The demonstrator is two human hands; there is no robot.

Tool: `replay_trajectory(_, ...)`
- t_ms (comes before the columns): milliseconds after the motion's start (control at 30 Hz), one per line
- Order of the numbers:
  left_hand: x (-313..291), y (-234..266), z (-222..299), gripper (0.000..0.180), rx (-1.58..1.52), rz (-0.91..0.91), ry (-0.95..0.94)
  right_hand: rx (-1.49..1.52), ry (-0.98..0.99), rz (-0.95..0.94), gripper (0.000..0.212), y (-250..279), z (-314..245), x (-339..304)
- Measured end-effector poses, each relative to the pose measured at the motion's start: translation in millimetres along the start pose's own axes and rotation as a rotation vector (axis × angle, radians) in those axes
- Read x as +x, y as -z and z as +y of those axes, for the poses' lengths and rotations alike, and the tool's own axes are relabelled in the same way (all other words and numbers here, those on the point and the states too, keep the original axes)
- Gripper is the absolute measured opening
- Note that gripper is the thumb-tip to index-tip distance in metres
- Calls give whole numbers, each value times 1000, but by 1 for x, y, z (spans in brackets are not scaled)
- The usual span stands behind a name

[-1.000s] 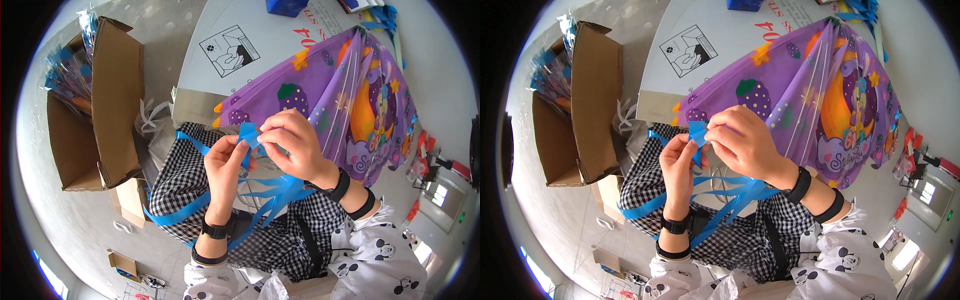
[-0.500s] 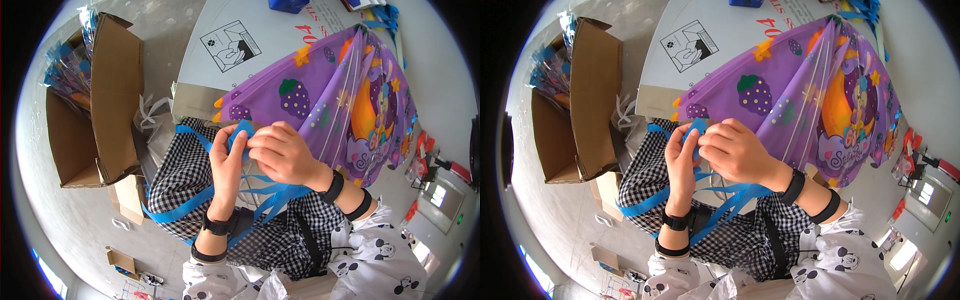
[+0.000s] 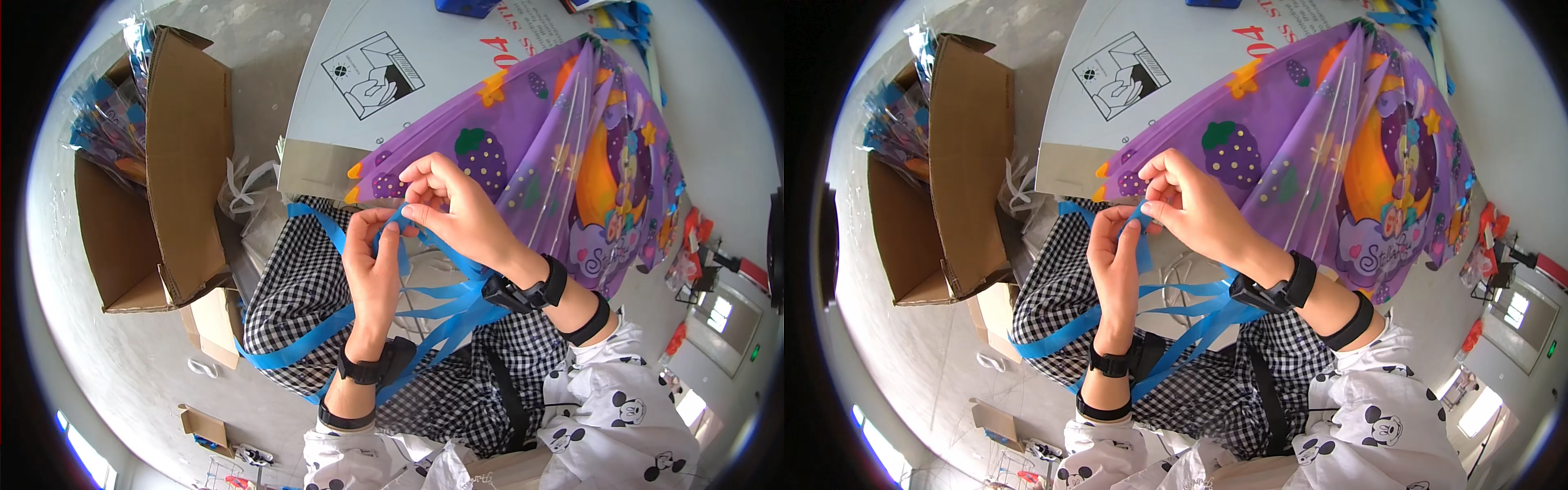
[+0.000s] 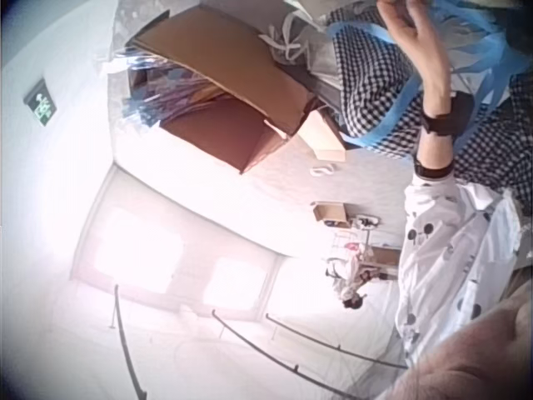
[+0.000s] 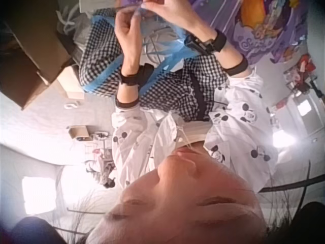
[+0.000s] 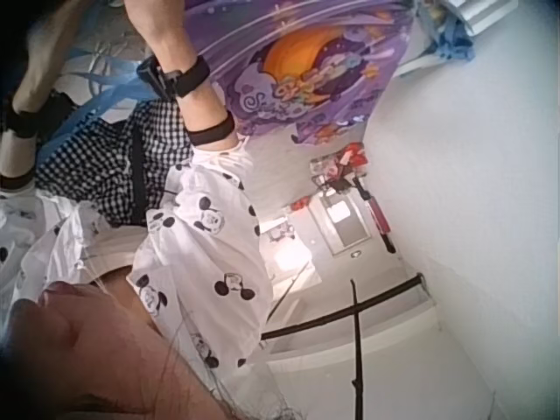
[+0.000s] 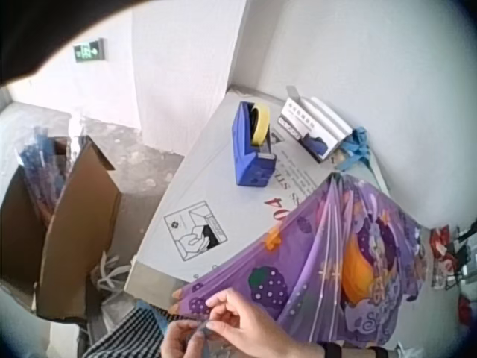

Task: Assembling or decorating a kite by attaching blue ribbons using a tape dispenser.

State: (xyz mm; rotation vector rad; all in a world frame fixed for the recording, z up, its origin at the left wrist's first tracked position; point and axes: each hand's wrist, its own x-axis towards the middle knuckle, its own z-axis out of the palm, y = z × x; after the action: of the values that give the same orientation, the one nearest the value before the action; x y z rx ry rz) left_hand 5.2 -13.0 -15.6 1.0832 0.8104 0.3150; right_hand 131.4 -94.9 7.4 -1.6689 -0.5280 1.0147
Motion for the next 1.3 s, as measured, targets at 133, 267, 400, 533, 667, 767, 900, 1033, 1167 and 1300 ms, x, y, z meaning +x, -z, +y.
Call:
replay_trajectory(133,3,1,-2,10,79,67,-35,-186,41,57,27,-5,3,10)
replay_trajectory(267,15,2,-10,15,239,208,-159,-385,181,131,30,-13,15,21)
replay_trajectory(400,29,3,-15,16,311,282,-204,-449,228,205,31,-20,12,27)
replay_trajectory(533,30,0,-13,16,393,296,-222,-413,230,226,32,-11,17,27)
replay_trajectory(667,28,-3,-15,17,378,330,-213,-343,228,185,32,-4,18,28)
replay_trajectory(767,26,-5,-16,17,336,354,-198,-340,233,171,31,-5,15,27)
replay_trajectory(900,26,-8,-18,17,343,376,-231,-375,222,163,32,-6,14,27)
replay_trajectory(1033,26,-9,-18,17,347,382,-231,-443,259,164,31,-6,14,29)
replay_trajectory(1167,25,-10,-19,18,362,388,-240,-442,231,171,31,-6,14,30)
replay_trajectory(1300,25,-10,-17,19,402,388,-243,-427,225,167,30,-6,12,30)
